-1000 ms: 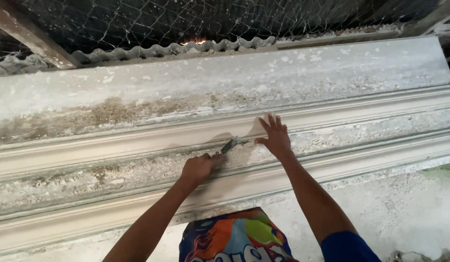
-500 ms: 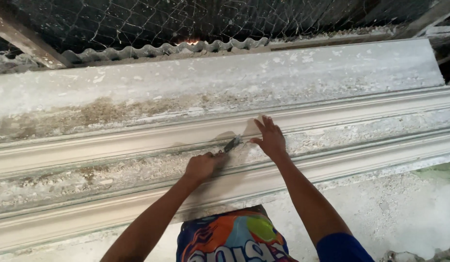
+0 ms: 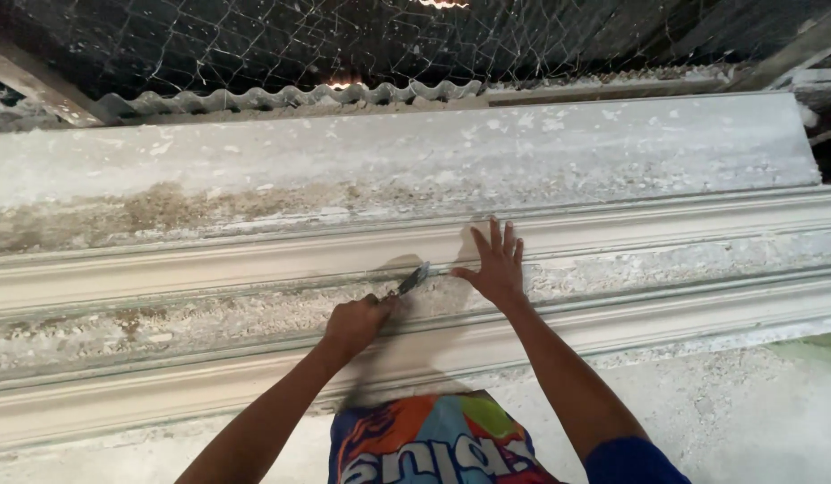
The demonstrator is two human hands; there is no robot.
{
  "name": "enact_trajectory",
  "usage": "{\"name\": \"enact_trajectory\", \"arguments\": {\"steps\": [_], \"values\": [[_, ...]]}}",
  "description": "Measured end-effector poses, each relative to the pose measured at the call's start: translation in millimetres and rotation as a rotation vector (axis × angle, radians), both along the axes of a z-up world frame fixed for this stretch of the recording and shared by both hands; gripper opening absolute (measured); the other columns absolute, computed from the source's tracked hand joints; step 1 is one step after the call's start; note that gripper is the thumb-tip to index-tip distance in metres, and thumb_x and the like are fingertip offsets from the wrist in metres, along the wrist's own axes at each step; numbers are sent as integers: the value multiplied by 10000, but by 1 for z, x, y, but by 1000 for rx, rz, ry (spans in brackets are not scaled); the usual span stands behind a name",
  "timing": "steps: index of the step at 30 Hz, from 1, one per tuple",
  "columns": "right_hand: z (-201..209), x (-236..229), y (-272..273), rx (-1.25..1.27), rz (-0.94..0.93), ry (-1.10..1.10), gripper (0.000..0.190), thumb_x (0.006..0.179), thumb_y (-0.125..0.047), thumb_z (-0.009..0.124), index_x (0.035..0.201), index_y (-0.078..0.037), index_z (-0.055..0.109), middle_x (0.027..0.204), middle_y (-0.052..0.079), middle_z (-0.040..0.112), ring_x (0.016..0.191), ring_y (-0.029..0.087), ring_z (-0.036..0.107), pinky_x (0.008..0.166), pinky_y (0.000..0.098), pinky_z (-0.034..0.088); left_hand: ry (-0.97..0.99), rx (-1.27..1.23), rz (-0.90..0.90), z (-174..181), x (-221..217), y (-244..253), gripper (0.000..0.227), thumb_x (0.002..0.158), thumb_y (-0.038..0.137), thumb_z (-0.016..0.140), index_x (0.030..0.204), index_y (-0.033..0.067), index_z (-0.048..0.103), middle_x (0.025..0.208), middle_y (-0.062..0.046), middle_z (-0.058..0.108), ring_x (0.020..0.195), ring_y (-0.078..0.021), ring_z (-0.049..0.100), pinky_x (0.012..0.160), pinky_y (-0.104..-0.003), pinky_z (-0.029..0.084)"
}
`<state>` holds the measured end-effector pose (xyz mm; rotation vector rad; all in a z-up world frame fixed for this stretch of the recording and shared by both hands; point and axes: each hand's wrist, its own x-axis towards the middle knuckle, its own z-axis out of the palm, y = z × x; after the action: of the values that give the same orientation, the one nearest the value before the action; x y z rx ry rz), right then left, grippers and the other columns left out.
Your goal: The person uses a small metal tool to scrape and smooth the surface of a long, white decorative molding piece. They work along the length of the molding, removing excess material and refining the edges.
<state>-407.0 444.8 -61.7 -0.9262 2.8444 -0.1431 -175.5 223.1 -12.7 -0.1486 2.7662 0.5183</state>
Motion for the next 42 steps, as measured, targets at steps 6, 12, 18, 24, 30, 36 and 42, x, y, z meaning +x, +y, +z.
{"name": "enact_trajectory", "arguments": {"steps": [6, 12, 18, 24, 30, 36, 42], "values": [[-6, -4, 9, -78, 7, -58, 1078, 714, -869, 623, 1610, -345, 332, 1736, 115, 116, 1583, 423, 72, 1258, 635, 112, 38, -41, -16, -44, -15, 22, 272, 1007, 218, 511, 1228, 295, 649, 1108, -123, 692, 841, -399, 761, 660, -540, 626], [15, -24, 23, -44, -32, -139, 1115, 698, -859, 650, 1631, -382, 270, 1734, 146, 103, 1587, 417, 48, 1262, 635, 73, 134, -18, 39, -17, -17, 34, 305, 1029, 259, 490, 1294, 279, 638, 1078, -136, 704, 812, -409, 764, 646, -541, 628], [12, -46, 45, -12, -62, -165, 1198, 653, -880, 661, 1643, -360, 233, 1735, 145, 98, 1594, 405, 41, 1273, 617, 71, 137, -28, 17, -33, -38, 56, 289, 1016, 251, 501, 1265, 257, 648, 1065, -143, 707, 810, -416, 760, 648, -548, 624], [22, -55, 58, 5, -41, -173, 1161, 686, -789, 727, 1642, -329, 255, 1738, 123, 108, 1597, 392, 27, 1277, 606, 64, 156, 62, 15, -42, -52, 81, 315, 1045, 293, 450, 1318, 321, 604, 1045, -128, 684, 786, -434, 753, 623, -562, 618], [13, -70, 83, -56, -55, -182, 1188, 678, -794, 736, 1642, -301, 249, 1744, 99, 70, 1591, 391, 27, 1283, 608, 66, 114, 10, 55, -28, -58, 89, 277, 1043, 301, 474, 1271, 298, 630, 1047, -138, 695, 804, -431, 758, 627, -555, 619], [-5, -90, 104, -106, -20, -176, 1208, 669, -814, 726, 1646, -295, 243, 1741, 77, 93, 1586, 392, 34, 1290, 567, 46, 155, 47, 8, -42, -94, 133, 209, 1009, 308, 546, 1118, 239, 710, 1040, -146, 695, 769, -416, 755, 602, -535, 616], [-4, -111, 139, -168, -26, -145, 1216, 673, -818, 720, 1655, -281, 243, 1736, 76, 119, 1579, 403, 45, 1283, 567, 46, 122, 56, 85, -17, -91, 128, 268, 1027, 291, 502, 1242, 263, 659, 1012, -155, 688, 783, -445, 754, 625, -572, 617]]}}
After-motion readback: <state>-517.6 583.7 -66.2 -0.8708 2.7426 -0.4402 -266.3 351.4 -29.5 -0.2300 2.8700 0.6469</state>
